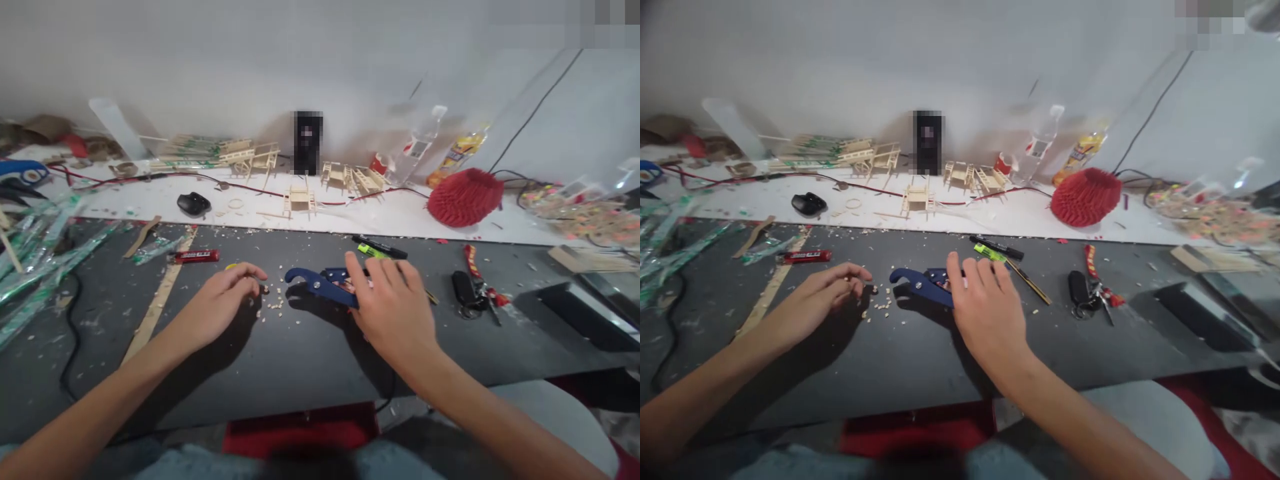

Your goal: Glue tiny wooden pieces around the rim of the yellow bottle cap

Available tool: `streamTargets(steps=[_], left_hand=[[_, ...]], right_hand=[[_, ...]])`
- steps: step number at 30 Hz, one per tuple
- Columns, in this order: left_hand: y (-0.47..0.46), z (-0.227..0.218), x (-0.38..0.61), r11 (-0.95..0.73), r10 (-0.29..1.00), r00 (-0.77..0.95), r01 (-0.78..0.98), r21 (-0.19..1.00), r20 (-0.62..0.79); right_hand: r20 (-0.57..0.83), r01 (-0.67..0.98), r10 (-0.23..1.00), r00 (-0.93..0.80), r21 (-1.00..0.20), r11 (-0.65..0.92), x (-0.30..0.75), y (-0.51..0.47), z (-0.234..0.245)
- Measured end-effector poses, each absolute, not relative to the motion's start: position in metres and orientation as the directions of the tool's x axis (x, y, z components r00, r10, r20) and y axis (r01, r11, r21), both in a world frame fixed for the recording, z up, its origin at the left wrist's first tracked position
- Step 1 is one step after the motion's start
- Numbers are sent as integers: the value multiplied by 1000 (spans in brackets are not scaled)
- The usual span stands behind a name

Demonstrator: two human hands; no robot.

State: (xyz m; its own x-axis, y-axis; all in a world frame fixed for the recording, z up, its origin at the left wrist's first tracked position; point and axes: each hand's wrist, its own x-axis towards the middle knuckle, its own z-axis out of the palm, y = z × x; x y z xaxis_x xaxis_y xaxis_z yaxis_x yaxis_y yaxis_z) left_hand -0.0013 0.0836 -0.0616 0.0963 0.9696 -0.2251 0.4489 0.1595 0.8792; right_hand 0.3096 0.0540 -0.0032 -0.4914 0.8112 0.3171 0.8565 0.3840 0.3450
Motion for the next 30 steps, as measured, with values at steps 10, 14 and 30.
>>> streamTargets(steps=[10, 14, 30], left_hand=[[114, -41, -21, -38, 987, 141, 647, 762, -71], [147, -41, -13, -186, 972, 233, 690, 700, 30], [213, -67, -45, -327, 903, 428, 744, 582, -41]], right_hand=[[89, 988, 994, 61, -148, -47, 431, 91, -8], [69, 988, 990, 124, -98, -117, 464, 99, -14], [-29, 994, 999, -24, 106, 27, 507, 268, -24]])
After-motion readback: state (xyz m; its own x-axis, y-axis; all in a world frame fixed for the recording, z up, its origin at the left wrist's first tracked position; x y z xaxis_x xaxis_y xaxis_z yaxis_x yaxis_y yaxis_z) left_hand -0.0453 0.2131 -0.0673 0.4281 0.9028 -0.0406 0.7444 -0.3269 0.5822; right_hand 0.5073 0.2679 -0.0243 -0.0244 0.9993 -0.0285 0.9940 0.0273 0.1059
